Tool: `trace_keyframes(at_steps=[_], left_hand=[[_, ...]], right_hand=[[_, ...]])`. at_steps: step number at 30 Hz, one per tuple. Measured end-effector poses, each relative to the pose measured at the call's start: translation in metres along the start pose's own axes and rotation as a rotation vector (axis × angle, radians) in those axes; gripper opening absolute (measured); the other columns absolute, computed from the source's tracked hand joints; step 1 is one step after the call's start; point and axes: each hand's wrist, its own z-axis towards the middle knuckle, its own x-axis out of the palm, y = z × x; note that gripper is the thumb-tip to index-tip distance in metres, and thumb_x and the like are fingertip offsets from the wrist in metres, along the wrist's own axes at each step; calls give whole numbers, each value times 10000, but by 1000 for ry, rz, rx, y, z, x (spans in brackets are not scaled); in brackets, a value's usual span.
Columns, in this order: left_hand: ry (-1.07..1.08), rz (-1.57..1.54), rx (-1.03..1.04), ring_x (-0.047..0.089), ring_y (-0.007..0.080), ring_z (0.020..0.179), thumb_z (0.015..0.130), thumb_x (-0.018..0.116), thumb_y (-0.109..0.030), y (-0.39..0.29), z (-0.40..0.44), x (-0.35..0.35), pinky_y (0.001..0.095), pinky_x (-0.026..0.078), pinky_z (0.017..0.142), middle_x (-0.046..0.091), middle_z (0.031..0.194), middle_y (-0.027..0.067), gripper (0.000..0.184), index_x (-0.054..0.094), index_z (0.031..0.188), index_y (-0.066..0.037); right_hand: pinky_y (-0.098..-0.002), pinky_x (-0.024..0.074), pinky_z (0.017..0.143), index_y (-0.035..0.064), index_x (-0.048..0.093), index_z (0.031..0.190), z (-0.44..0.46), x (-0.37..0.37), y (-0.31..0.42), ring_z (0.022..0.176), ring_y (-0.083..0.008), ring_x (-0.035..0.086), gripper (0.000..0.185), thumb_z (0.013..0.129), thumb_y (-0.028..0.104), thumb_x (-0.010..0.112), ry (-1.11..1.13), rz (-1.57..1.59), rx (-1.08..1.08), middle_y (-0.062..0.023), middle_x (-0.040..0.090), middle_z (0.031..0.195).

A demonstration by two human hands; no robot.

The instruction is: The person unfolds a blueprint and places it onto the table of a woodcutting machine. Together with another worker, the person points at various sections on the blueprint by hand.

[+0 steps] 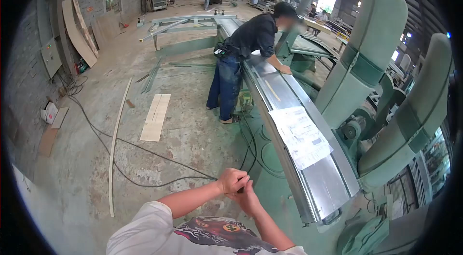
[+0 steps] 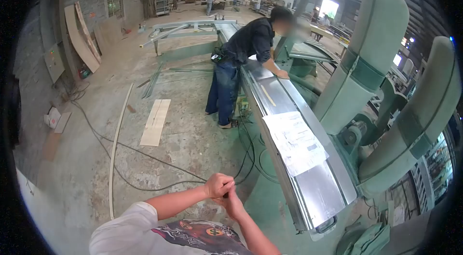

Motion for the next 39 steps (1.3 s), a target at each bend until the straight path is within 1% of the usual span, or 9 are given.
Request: trace_keyframes(at_steps=[5,8,9,10,12,14,18,33,39], left_hand=[[226,330,-700,759,442,948,1026,488,-706,141,-84,-8,550,576,860,782,961,221,691,834,1006,-107],[240,575,-1079,739,482,1069,1014,514,-672,193,-215,-50,550,581,948,776,1116,265,668,821,1148,-94],[243,464,-1230,680,449,1283,983,546,-699,191,-255,-65,513,543,1062,726,1315,290,794,761,1244,19],[539,491,-1108,675,447,1283,1018,535,-597,172,-273,-78,519,526,1082,709,1351,292,713,726,1313,22],[443,332,-1536,677,442,1275,1018,539,-589,157,-327,-93,518,528,1076,711,1345,288,702,726,1313,19],[388,238,-1645,680,438,1267,1019,542,-581,155,-333,-84,516,530,1069,712,1340,285,691,726,1313,16],[320,126,-1621,684,428,1252,1020,548,-564,154,-318,-48,513,533,1056,716,1329,278,669,726,1313,10],[276,48,-1476,700,394,1193,1024,571,-502,166,-290,28,500,546,1007,729,1287,251,588,725,1312,-13],[315,41,-1516,706,380,1170,1025,581,-478,192,-278,34,495,552,988,735,1270,240,557,724,1312,-23]], right_hand=[[-413,439,1217,-3,505,1604,-67,-50,54,1463,-268,577,712,1156,548,459,147,-808,-29,-166,589,1597],[-397,484,1172,0,555,1568,-97,-105,54,1387,-271,645,632,1133,459,559,-143,-881,-84,-174,670,1508],[-402,501,1153,-4,579,1547,-107,-123,54,1364,-280,665,632,1119,461,593,-322,-983,-88,-187,695,1469],[-402,501,1153,-4,579,1547,-116,-143,50,1364,-280,665,632,1119,461,593,-339,-970,-91,-187,695,1469],[-399,560,1067,3,621,1500,-132,-180,44,1256,-329,732,646,1051,462,695,-636,-1020,-101,-248,726,1380],[-398,580,1022,-3,637,1477,-143,-209,46,1196,-323,754,629,1037,438,725,-712,-922,-135,-240,746,1338],[-333,597,863,-37,673,1407,-145,-255,61,973,-175,746,486,1044,275,756,-823,-958,-147,-136,793,1166],[-361,608,822,-33,744,1265,-78,-329,51,895,-234,780,356,1038,241,733,-980,-928,-274,-169,812,1032],[-301,600,719,-21,721,1321,-66,-332,53,789,-156,742,343,1057,198,718,-1052,-870,-115,-118,788,998]])
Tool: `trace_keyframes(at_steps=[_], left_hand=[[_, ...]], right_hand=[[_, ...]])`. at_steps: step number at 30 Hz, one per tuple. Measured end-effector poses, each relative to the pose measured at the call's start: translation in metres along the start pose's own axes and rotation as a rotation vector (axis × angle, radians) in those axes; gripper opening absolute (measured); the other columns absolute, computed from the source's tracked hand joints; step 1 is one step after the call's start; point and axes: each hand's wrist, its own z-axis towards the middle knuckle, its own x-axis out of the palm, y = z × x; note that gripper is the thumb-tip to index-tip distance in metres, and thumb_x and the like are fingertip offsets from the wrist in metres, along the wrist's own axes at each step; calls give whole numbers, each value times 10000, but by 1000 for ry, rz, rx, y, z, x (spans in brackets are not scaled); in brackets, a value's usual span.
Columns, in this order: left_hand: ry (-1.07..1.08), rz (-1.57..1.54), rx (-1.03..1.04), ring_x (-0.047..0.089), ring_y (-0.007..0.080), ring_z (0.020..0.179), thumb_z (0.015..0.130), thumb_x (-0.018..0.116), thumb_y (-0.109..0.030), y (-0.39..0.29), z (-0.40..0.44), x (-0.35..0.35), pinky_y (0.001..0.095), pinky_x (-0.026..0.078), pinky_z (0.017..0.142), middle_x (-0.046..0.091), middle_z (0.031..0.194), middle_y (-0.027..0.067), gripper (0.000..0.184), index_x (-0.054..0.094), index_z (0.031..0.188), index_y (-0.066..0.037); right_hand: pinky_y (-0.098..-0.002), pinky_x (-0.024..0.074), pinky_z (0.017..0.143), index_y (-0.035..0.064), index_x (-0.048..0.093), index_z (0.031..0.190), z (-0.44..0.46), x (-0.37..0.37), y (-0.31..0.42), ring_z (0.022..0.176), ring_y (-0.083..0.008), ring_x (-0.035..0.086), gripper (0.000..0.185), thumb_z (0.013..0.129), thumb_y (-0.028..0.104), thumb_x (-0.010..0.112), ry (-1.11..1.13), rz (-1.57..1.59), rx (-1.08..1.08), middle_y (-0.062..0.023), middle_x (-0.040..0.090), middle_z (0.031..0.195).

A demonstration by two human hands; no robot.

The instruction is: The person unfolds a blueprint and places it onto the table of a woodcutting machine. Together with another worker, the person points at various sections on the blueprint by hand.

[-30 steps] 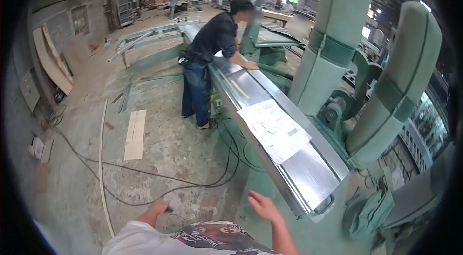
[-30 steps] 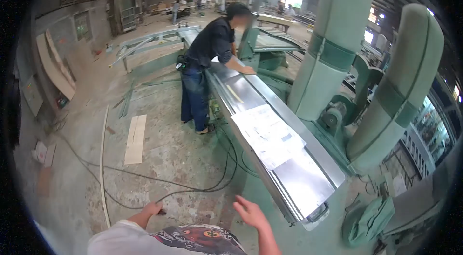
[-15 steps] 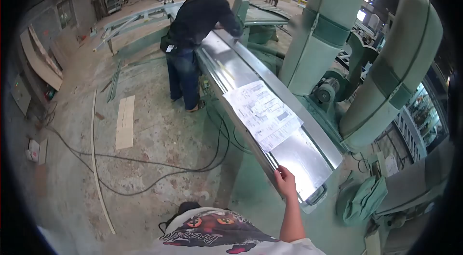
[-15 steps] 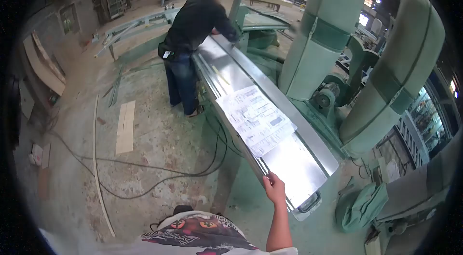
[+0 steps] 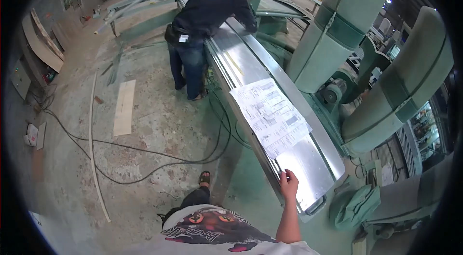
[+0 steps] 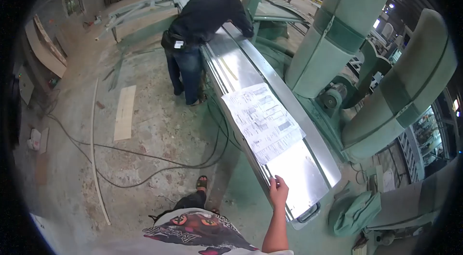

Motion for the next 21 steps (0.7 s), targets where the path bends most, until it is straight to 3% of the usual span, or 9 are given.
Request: trace_keyframes(at_steps=[2,12,21], left_hand=[[17,2,-2,708,376,1162,1026,584,-469,-10,14,0,493,553,981,736,1264,237,546,724,1312,-26],[78,2,11,719,353,1123,1029,600,-428,-56,85,-37,484,562,949,745,1236,219,495,723,1312,-41],[121,-58,-15,728,332,1088,1031,614,-391,-74,126,-51,477,570,920,753,1211,203,451,723,1311,-55]], right_hand=[[-318,581,683,-32,739,1281,3,5,0,747,-175,743,362,1041,239,738,-45,48,-28,-138,790,912],[-331,613,741,-44,734,1280,28,21,39,806,-188,769,346,1034,200,744,-13,28,105,-165,804,949],[-338,609,678,-36,751,1214,98,59,64,722,-194,767,318,1023,219,732,-19,-306,2,-140,795,871]])
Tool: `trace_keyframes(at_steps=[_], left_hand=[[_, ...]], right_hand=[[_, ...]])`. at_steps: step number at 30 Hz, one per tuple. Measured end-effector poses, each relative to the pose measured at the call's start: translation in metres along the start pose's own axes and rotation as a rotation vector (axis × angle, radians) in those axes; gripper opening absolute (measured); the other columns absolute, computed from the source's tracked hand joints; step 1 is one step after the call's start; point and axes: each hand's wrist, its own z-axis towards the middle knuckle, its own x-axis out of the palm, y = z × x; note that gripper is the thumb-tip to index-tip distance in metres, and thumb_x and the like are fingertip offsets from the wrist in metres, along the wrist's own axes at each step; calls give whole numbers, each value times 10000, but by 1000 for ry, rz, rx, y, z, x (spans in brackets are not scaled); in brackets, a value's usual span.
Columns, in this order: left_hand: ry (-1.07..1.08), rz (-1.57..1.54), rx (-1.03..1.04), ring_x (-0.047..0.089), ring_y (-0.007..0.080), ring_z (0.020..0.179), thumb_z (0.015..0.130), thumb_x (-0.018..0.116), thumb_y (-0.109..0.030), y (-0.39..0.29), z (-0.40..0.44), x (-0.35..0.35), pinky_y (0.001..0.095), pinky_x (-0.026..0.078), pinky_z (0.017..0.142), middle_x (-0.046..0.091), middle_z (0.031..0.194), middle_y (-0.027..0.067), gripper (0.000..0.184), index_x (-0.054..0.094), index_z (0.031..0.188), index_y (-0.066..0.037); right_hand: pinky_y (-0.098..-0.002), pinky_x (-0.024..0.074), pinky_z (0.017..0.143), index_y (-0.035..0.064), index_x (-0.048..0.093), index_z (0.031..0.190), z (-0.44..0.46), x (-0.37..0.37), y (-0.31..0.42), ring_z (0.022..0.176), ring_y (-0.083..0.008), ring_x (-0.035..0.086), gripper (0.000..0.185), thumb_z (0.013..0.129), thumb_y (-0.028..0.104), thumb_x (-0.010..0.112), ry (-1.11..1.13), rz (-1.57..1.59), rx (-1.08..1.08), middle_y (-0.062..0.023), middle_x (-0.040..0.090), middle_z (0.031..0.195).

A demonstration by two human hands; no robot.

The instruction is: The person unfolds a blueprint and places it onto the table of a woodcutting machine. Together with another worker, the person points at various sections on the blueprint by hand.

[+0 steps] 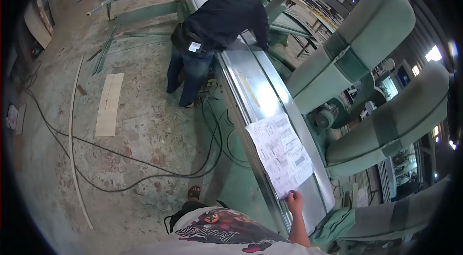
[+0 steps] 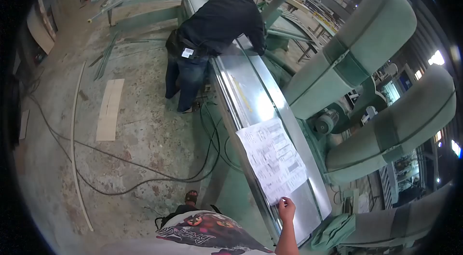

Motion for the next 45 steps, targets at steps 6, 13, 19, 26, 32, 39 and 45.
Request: trace_keyframes(at_steps=[6,13,19,26,32,39,45], left_hand=[[15,-36,-11,734,319,1065,1033,623,-366,16,0,14,472,575,900,759,1194,192,422,722,1311,-64],[-12,-102,-3,742,303,1038,1034,634,-337,30,-12,46,466,581,877,765,1174,180,391,722,1311,-75],[-37,-17,160,748,289,1015,1036,643,-312,41,-28,54,461,586,858,770,1158,169,365,721,1310,-84],[-81,522,989,755,273,987,1038,654,-283,47,-46,11,455,592,835,777,1138,156,338,721,1310,-95],[91,358,908,762,259,929,1032,673,-250,29,-83,1,442,600,791,785,1103,147,312,725,1288,-80],[-112,-445,76,740,252,736,972,741,-257,18,-116,22,416,593,640,780,952,137,269,745,1049,1],[-415,-174,-57,753,253,747,901,779,-335,12,-120,38,423,607,677,779,874,166,350,782,999,1]], right_hand=[[-369,568,641,-25,755,1173,0,5,21,656,-200,727,286,1019,212,711,10,-159,13,-126,766,774],[-378,544,628,-31,765,1080,40,9,-5,646,-188,695,308,1011,265,712,-47,-227,-57,-121,744,760],[-431,566,684,4,779,1063,56,18,-17,711,-276,730,281,998,273,730,-172,-170,-83,-164,756,799],[-384,555,684,1,760,1163,40,8,-18,707,-217,694,268,1037,232,707,-285,42,-155,-132,740,808],[-330,536,668,1,736,1228,31,-7,-34,697,-160,651,258,1054,186,692,-280,271,-151,-88,711,800],[-456,561,842,3,728,1195,44,-28,-45,914,-335,715,278,973,171,733,-323,319,-223,-184,739,1054],[-496,493,776,-27,715,1055,59,-35,-60,834,-379,643,174,930,91,691,-293,120,-487,-176,701,869]])
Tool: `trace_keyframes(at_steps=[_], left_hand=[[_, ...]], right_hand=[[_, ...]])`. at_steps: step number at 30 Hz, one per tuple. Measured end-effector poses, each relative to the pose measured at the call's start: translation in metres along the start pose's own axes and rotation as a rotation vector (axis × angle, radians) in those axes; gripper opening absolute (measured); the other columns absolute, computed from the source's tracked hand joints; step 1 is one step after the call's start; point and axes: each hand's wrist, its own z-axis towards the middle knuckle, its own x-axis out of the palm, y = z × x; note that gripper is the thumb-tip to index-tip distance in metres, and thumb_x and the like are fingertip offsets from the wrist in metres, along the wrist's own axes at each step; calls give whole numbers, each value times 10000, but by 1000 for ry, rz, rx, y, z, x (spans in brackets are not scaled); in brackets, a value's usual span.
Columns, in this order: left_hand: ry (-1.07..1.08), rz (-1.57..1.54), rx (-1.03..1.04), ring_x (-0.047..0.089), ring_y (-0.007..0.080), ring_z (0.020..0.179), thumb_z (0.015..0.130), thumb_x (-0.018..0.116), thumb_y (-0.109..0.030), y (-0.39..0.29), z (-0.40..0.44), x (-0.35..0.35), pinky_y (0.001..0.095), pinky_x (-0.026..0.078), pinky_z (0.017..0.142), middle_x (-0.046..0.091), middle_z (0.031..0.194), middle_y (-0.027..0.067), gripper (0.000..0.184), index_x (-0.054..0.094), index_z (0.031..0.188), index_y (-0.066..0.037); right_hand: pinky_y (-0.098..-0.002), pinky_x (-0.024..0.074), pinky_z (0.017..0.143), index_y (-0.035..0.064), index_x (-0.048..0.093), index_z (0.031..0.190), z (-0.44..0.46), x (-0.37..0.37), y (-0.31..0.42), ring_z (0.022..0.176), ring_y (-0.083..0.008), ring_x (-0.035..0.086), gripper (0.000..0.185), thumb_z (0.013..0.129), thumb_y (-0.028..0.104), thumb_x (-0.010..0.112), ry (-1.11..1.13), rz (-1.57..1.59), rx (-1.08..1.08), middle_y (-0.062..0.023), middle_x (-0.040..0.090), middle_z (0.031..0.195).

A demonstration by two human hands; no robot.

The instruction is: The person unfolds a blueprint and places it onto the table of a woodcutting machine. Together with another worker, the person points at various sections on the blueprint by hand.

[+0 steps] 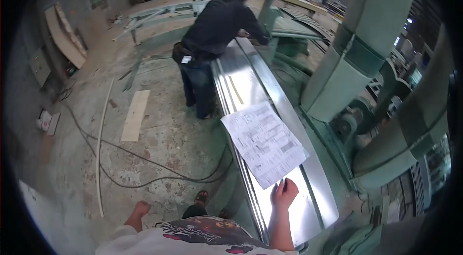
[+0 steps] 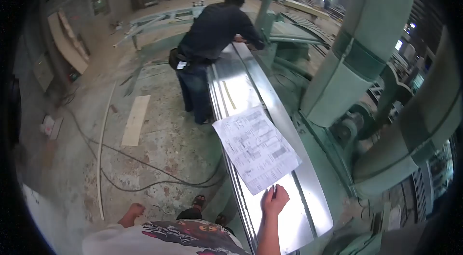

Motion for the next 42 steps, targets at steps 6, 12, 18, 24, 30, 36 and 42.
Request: trace_keyframes(at_steps=[6,12,18,24,30,36,42], left_hand=[[54,72,273,779,309,849,874,809,-399,-49,-7,82,434,622,819,802,940,178,498,781,1177,-4],[255,304,473,784,352,954,885,812,-428,-114,-34,137,440,616,873,810,998,190,528,765,1260,-59],[280,215,365,785,352,1004,871,829,-456,-110,-26,142,442,615,892,803,1066,210,502,791,1176,-59],[178,451,445,772,393,1025,872,817,-493,-66,-17,130,478,608,900,795,1038,224,501,808,1082,-38],[250,295,328,766,410,1001,881,797,-513,-59,-19,129,492,603,887,788,999,240,493,813,1065,-56],[201,244,350,767,399,1059,889,785,-522,-71,-24,135,470,600,954,805,1061,210,493,826,1113,-85],[217,298,321,738,401,1169,900,764,-569,-68,-13,143,470,582,1018,777,1220,225,573,804,1201,-84]], right_hand=[[-501,458,763,-4,696,945,-1,4,-1,751,-385,602,114,910,104,693,-153,17,2,-160,638,743],[-477,428,1057,40,725,1092,-6,-5,0,1062,-355,657,202,913,131,704,-76,0,20,-131,743,1098],[-478,421,1063,41,726,1093,-7,-5,4,1071,-352,660,209,907,133,701,-98,-5,16,-122,739,1100],[-480,411,1092,39,743,1077,-7,-5,-2,1118,-342,664,202,910,145,705,-89,-33,-7,-124,745,1132],[-491,393,1130,41,755,1072,-4,-4,-3,1190,-336,665,192,929,158,706,-46,-49,14,-128,753,1194],[-484,392,1130,42,757,1072,-7,-1,-6,1193,-336,664,197,927,169,719,-53,-60,-3,-123,753,1202],[-482,398,1122,42,759,1074,-6,-2,-5,1184,-332,662,199,924,169,724,-50,-51,-2,-123,751,1205]])
